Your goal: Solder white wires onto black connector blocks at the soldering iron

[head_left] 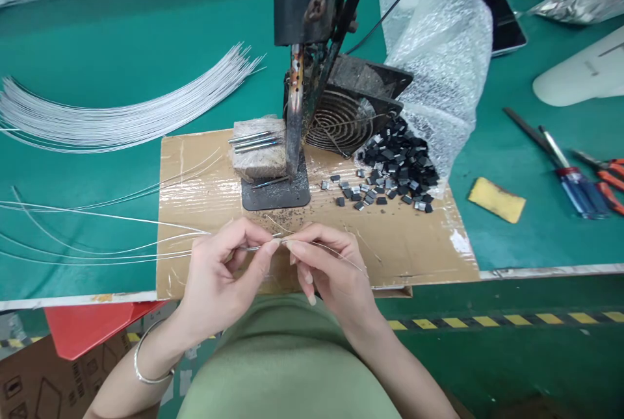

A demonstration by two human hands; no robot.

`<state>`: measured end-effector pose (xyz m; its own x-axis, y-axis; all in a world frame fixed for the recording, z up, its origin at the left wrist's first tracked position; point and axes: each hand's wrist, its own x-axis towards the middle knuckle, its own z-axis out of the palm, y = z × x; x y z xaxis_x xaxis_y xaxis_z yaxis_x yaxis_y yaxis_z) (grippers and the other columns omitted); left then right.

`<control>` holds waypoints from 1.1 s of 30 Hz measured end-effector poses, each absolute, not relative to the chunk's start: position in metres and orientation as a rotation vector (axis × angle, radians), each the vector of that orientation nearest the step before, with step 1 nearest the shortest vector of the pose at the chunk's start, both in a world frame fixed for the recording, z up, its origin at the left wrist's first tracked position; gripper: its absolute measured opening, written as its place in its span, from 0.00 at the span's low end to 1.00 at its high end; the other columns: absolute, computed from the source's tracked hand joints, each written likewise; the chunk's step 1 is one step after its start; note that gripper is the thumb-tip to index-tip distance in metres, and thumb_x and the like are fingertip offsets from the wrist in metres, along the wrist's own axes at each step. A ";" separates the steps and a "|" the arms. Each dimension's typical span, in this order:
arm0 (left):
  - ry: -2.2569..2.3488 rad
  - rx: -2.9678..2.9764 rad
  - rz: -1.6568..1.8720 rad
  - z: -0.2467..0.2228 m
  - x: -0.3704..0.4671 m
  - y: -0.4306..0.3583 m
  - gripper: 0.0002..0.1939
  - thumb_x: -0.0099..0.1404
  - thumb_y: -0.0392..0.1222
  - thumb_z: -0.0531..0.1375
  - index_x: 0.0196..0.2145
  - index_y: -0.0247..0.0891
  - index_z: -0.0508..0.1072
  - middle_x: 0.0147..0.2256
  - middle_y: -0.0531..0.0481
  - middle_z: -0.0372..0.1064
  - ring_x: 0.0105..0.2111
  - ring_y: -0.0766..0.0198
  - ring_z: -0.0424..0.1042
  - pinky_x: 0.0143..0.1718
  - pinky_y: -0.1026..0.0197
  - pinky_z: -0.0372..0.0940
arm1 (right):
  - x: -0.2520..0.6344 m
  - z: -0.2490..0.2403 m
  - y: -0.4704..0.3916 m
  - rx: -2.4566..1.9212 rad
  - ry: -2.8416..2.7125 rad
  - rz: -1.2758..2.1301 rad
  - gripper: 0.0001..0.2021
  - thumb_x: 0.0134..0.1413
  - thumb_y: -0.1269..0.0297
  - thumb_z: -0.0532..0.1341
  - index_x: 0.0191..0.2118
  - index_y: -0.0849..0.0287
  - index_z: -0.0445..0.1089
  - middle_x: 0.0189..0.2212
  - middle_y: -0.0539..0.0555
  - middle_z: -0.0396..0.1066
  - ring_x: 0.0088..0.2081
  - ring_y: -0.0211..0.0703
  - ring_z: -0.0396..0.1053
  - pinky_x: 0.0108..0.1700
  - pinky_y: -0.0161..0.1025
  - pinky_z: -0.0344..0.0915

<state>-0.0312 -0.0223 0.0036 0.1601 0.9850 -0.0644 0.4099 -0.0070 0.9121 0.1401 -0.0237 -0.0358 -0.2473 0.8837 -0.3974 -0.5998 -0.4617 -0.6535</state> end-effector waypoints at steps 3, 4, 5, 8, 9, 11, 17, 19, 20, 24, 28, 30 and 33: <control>1.380 1.594 0.816 0.005 -0.031 -0.022 0.07 0.71 0.36 0.63 0.33 0.40 0.75 0.20 0.60 0.59 0.19 0.73 0.48 0.19 0.67 0.45 | 0.143 -0.034 -0.021 -0.933 -0.460 1.902 0.05 0.50 0.62 0.74 0.28 0.56 0.82 0.19 0.46 0.73 0.12 0.29 0.64 0.12 0.25 0.60; 1.380 1.594 0.813 0.006 -0.032 -0.022 0.07 0.71 0.36 0.63 0.33 0.41 0.75 0.20 0.60 0.59 0.19 0.73 0.49 0.19 0.67 0.45 | 0.143 -0.034 -0.021 -0.936 -0.461 1.909 0.05 0.50 0.62 0.74 0.28 0.56 0.82 0.19 0.46 0.73 0.12 0.29 0.64 0.12 0.25 0.60; 1.383 1.591 0.810 0.006 -0.032 -0.022 0.06 0.71 0.36 0.63 0.33 0.41 0.75 0.21 0.60 0.59 0.19 0.73 0.49 0.19 0.67 0.45 | 0.143 -0.034 -0.020 -0.937 -0.460 1.916 0.05 0.50 0.62 0.74 0.28 0.57 0.82 0.19 0.46 0.73 0.12 0.29 0.63 0.12 0.25 0.60; 1.386 1.588 0.811 0.005 -0.032 -0.022 0.06 0.70 0.36 0.64 0.33 0.41 0.75 0.20 0.60 0.58 0.19 0.73 0.48 0.19 0.67 0.44 | 0.143 -0.034 -0.020 -0.940 -0.455 1.927 0.05 0.50 0.62 0.74 0.28 0.57 0.82 0.18 0.46 0.72 0.12 0.29 0.62 0.12 0.25 0.61; 1.388 1.586 0.810 0.005 -0.032 -0.022 0.06 0.71 0.36 0.64 0.33 0.41 0.75 0.20 0.60 0.58 0.19 0.73 0.48 0.19 0.66 0.44 | 0.143 -0.034 -0.021 -0.940 -0.456 1.927 0.05 0.50 0.62 0.74 0.28 0.57 0.82 0.18 0.46 0.72 0.12 0.29 0.62 0.12 0.25 0.61; 1.391 1.575 0.808 0.004 -0.032 -0.022 0.06 0.71 0.37 0.63 0.33 0.40 0.75 0.21 0.59 0.60 0.19 0.73 0.49 0.19 0.66 0.45 | 0.143 -0.034 -0.021 -0.943 -0.460 1.922 0.05 0.50 0.62 0.74 0.28 0.57 0.82 0.18 0.46 0.72 0.12 0.29 0.62 0.12 0.25 0.61; 1.409 1.475 0.826 0.000 -0.030 -0.023 0.07 0.71 0.40 0.63 0.33 0.39 0.75 0.23 0.54 0.68 0.19 0.71 0.56 0.20 0.64 0.48 | 0.142 -0.035 -0.024 -0.941 -0.473 1.887 0.04 0.52 0.62 0.74 0.30 0.55 0.83 0.20 0.46 0.73 0.13 0.29 0.63 0.12 0.25 0.62; 1.410 1.454 0.848 -0.001 -0.029 -0.023 0.07 0.71 0.40 0.63 0.33 0.39 0.75 0.24 0.53 0.70 0.20 0.71 0.59 0.20 0.64 0.49 | 0.141 -0.036 -0.025 -0.932 -0.477 1.876 0.04 0.53 0.61 0.73 0.31 0.55 0.83 0.21 0.46 0.73 0.13 0.29 0.64 0.13 0.26 0.63; 1.410 1.448 0.857 -0.001 -0.029 -0.023 0.07 0.71 0.40 0.64 0.33 0.39 0.75 0.24 0.53 0.70 0.20 0.70 0.60 0.20 0.64 0.50 | 0.141 -0.036 -0.025 -0.932 -0.475 1.877 0.04 0.53 0.61 0.73 0.31 0.55 0.84 0.21 0.46 0.73 0.13 0.29 0.64 0.13 0.26 0.64; 1.425 1.431 0.874 -0.001 -0.028 -0.024 0.06 0.70 0.40 0.64 0.34 0.38 0.75 0.25 0.51 0.73 0.21 0.69 0.64 0.21 0.65 0.53 | 0.139 -0.036 -0.026 -0.939 -0.457 1.866 0.05 0.53 0.61 0.74 0.32 0.55 0.84 0.20 0.46 0.72 0.14 0.30 0.64 0.13 0.26 0.64; 1.434 1.404 0.896 -0.002 -0.025 -0.026 0.07 0.70 0.40 0.64 0.33 0.38 0.75 0.27 0.49 0.74 0.23 0.68 0.67 0.21 0.66 0.56 | 0.137 -0.034 -0.027 -0.949 -0.439 1.837 0.05 0.52 0.61 0.74 0.31 0.56 0.83 0.21 0.47 0.74 0.13 0.30 0.64 0.13 0.27 0.64; 1.437 1.394 0.920 -0.002 -0.023 -0.026 0.07 0.70 0.40 0.64 0.33 0.38 0.75 0.26 0.50 0.73 0.22 0.68 0.66 0.21 0.67 0.56 | 0.135 -0.034 -0.027 -0.933 -0.420 1.830 0.04 0.53 0.61 0.73 0.31 0.55 0.83 0.21 0.46 0.74 0.13 0.29 0.63 0.12 0.26 0.63; 1.430 1.386 0.966 -0.002 -0.019 -0.025 0.06 0.70 0.38 0.64 0.33 0.38 0.75 0.23 0.54 0.68 0.21 0.71 0.61 0.20 0.67 0.53 | 0.132 -0.034 -0.027 -0.893 -0.389 1.828 0.03 0.54 0.63 0.72 0.32 0.54 0.84 0.20 0.45 0.73 0.12 0.27 0.62 0.12 0.24 0.62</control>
